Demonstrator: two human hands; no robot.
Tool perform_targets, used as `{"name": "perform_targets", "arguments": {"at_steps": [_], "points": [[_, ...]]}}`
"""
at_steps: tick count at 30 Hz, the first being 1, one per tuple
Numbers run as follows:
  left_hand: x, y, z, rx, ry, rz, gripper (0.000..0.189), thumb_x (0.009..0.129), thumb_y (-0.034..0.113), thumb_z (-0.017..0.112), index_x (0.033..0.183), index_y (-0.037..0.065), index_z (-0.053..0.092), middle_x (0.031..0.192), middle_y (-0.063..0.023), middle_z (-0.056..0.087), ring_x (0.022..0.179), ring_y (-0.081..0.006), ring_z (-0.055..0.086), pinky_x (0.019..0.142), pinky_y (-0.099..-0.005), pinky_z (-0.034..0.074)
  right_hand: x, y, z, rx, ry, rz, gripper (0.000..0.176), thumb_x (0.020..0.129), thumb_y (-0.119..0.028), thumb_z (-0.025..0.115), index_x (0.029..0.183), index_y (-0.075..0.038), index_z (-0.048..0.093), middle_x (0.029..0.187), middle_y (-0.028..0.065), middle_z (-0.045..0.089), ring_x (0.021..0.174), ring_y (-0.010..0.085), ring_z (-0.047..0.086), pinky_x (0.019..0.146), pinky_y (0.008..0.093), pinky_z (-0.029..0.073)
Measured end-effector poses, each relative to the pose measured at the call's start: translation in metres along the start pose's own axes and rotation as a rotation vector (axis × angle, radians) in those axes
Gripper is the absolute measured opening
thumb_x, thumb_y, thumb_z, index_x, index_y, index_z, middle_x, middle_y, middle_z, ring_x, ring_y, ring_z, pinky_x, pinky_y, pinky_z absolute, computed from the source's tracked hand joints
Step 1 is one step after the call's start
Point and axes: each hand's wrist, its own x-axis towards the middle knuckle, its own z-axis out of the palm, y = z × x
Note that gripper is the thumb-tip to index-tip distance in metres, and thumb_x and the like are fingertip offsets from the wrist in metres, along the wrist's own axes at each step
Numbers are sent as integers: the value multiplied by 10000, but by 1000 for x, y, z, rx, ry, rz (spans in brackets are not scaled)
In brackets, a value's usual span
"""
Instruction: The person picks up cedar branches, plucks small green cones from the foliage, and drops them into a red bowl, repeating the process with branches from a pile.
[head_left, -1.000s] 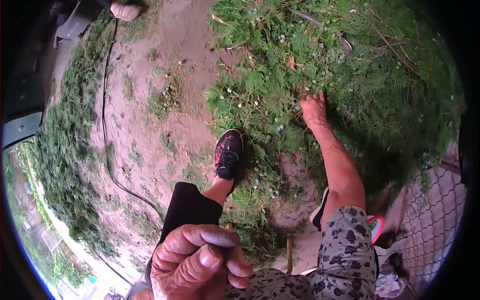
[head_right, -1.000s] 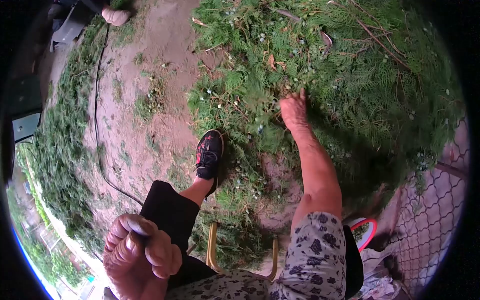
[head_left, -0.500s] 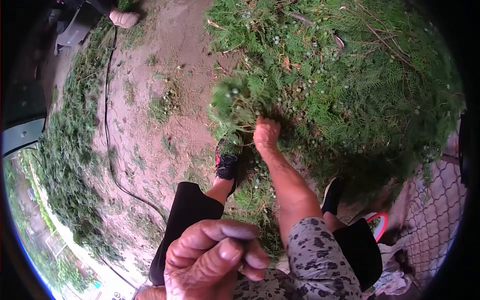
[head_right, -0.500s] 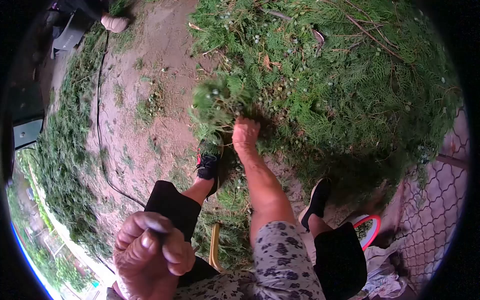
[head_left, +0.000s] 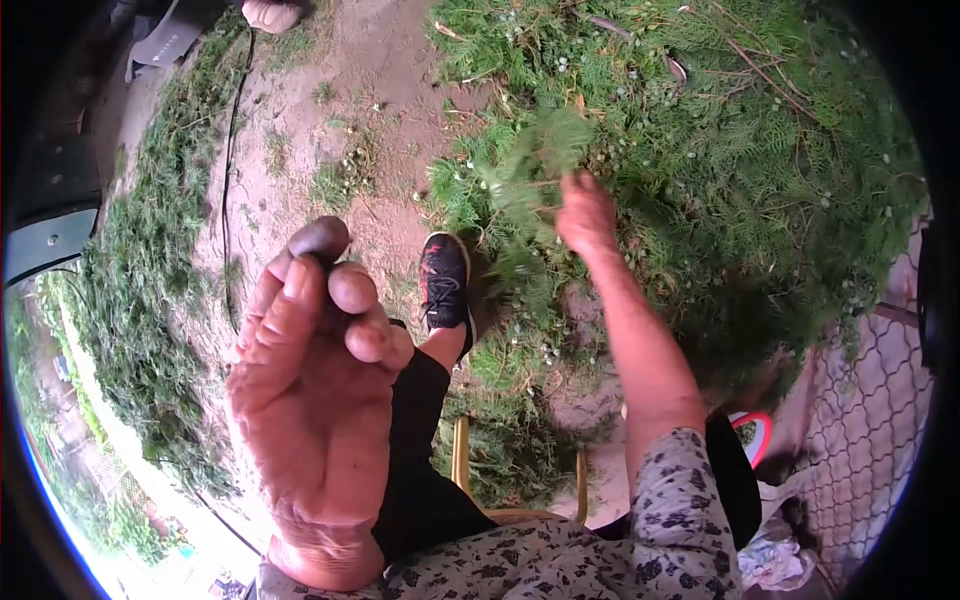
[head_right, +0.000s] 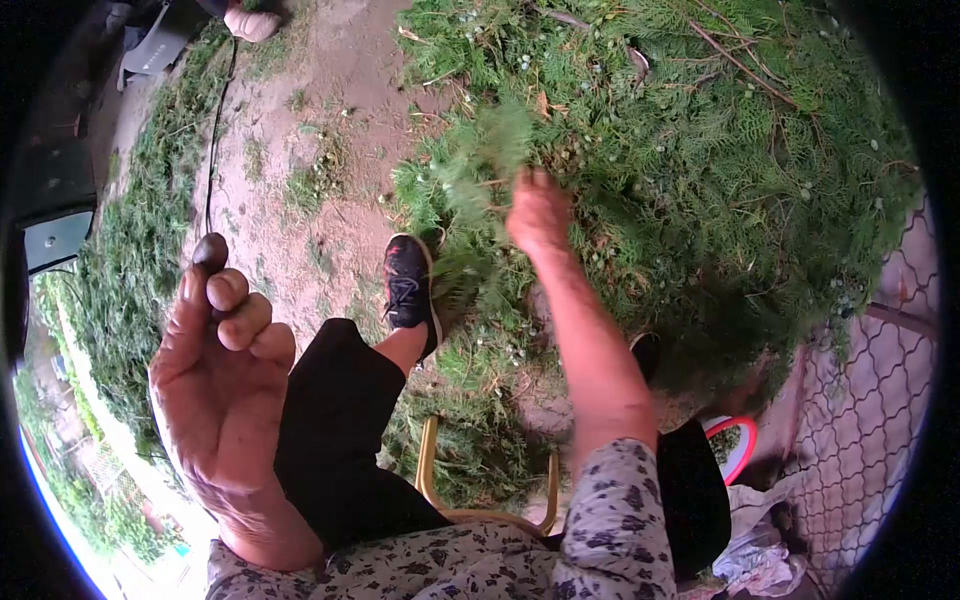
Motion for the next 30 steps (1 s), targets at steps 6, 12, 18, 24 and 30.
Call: {"name": "perform_targets", "arguments": {"at_steps": [6, 12, 18, 24, 30], "points": [[8, -6, -4, 42, 96, -9, 209, 915, 146, 410, 1076, 21, 454, 785, -60, 524, 626, -129, 436, 573, -262, 364, 9, -72, 78, 70, -124, 48, 989, 663, -201, 690, 1381, -107, 15, 1270, 175, 408, 1223, 333, 323, 995, 619, 118], [6, 0, -14, 30, -29, -8, 236, 918, 159, 401, 1099, 14, 447, 809, -72, 529, 638, -138, 437, 584, -270, 363, -7, -1, 58, 457, 341, 255, 376, 634, -105, 677, 1000, -109, 590, 835, 133, 586, 843, 314, 555, 708, 361, 465], [9, 8, -29, -48, -215, -67, 253, 912, 119, 389, 1107, -36, 431, 897, -86, 516, 707, -137, 446, 645, -290, 374, -48, 94, -31, 433, 508, 264, 407, 699, -136, 664, 1050, 11, 519, 910, 197, 605, 820, 332, 592, 743, 407, 453], [14, 17, -34, -15, -352, -165, 230, 906, 70, 382, 1079, -75, 430, 943, -106, 514, 775, -146, 460, 741, -299, 381, -132, 47, -19, 756, 218, 339, 469, 684, -97, 696, 1105, -35, 500, 945, 122, 627, 866, 202, 593, 759, 324, 453], [12, 17, -35, 48, -393, -221, 203, 908, 57, 378, 1065, -61, 428, 943, -100, 496, 777, -142, 459, 747, -282, 378, -193, 32, 73, 590, -22, 165, 423, 702, -57, 645, 1094, -41, 488, 852, 124, 612, 693, 218, 599, 629, 320, 499]]}}
